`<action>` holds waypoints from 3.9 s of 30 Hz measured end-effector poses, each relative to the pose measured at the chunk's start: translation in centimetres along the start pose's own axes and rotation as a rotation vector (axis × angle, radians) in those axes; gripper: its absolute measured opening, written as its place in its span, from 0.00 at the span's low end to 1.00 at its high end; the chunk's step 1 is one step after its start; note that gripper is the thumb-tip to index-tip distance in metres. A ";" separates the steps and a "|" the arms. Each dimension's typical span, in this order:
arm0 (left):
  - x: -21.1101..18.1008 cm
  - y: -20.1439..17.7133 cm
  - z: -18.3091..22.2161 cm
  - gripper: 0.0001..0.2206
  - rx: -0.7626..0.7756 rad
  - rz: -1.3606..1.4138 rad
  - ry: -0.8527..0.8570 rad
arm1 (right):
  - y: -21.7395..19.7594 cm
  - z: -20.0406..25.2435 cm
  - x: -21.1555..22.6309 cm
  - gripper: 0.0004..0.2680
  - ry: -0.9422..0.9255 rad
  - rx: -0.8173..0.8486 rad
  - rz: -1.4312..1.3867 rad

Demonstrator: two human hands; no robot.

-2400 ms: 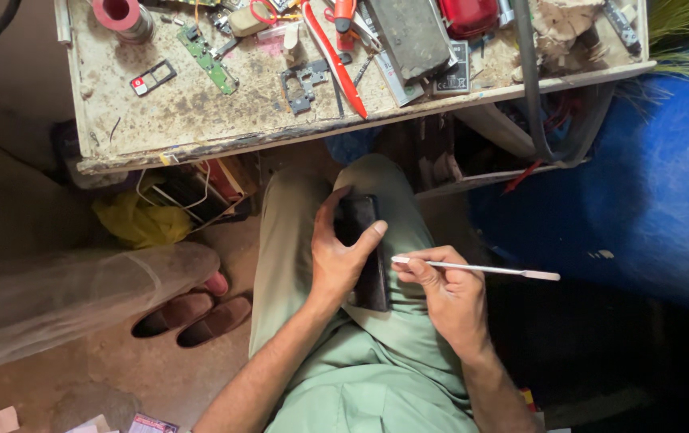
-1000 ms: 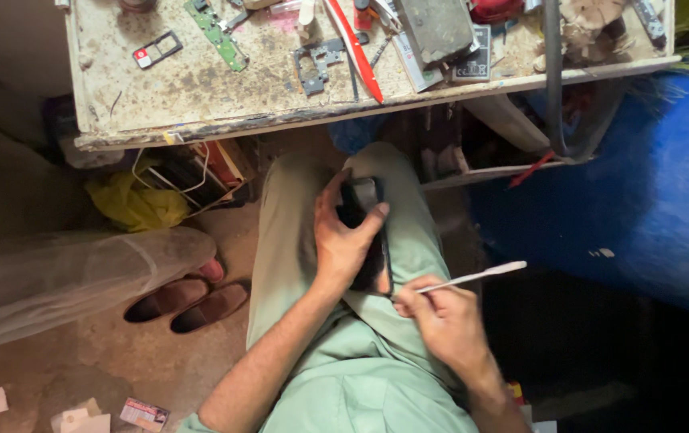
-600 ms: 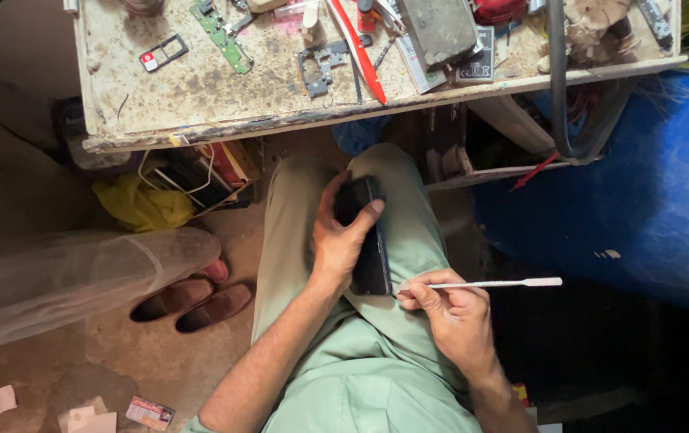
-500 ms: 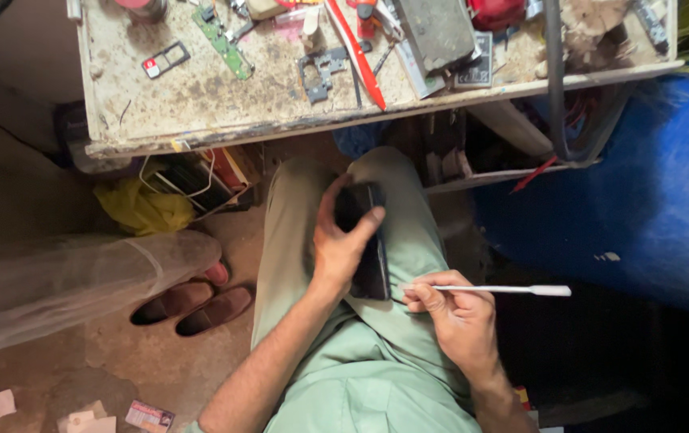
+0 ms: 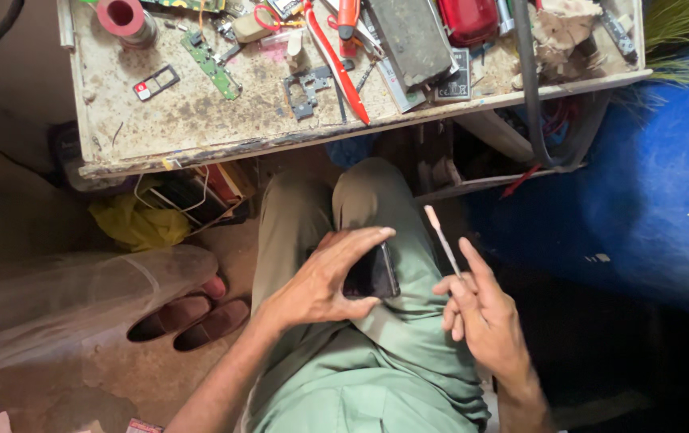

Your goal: The person cleans the edges of a smartphone screen with a cotton swab while seated on the floor. They then lift the phone to the workbench, remove the back cover to expose the battery, and use a screwdriver to adjust internal components.

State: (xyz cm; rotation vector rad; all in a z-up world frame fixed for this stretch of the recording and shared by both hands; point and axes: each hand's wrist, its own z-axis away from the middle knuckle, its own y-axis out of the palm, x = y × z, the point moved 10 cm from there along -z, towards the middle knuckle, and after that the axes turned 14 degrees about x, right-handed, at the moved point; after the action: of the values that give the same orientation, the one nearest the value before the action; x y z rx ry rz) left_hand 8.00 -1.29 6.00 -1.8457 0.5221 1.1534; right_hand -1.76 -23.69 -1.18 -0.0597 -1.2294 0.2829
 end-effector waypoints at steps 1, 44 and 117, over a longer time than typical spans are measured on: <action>0.3 0.3 0.0 0.41 0.012 0.015 -0.029 | 0.0 0.6 -1.0 0.20 0.001 0.033 -0.128; 1.8 3.2 0.5 0.41 -0.042 -0.085 -0.075 | 3.6 0.8 6.0 0.05 -0.378 -0.167 0.072; 1.5 3.1 -0.8 0.41 -0.065 -0.348 -0.064 | 0.3 -7.4 5.1 0.05 -0.385 -0.279 -0.144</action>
State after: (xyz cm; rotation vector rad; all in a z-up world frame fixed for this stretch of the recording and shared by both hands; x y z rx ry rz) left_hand 6.89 -3.50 3.47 -1.8572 0.1194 0.9975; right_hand 6.70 -21.36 0.96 -0.1620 -1.6426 -0.0078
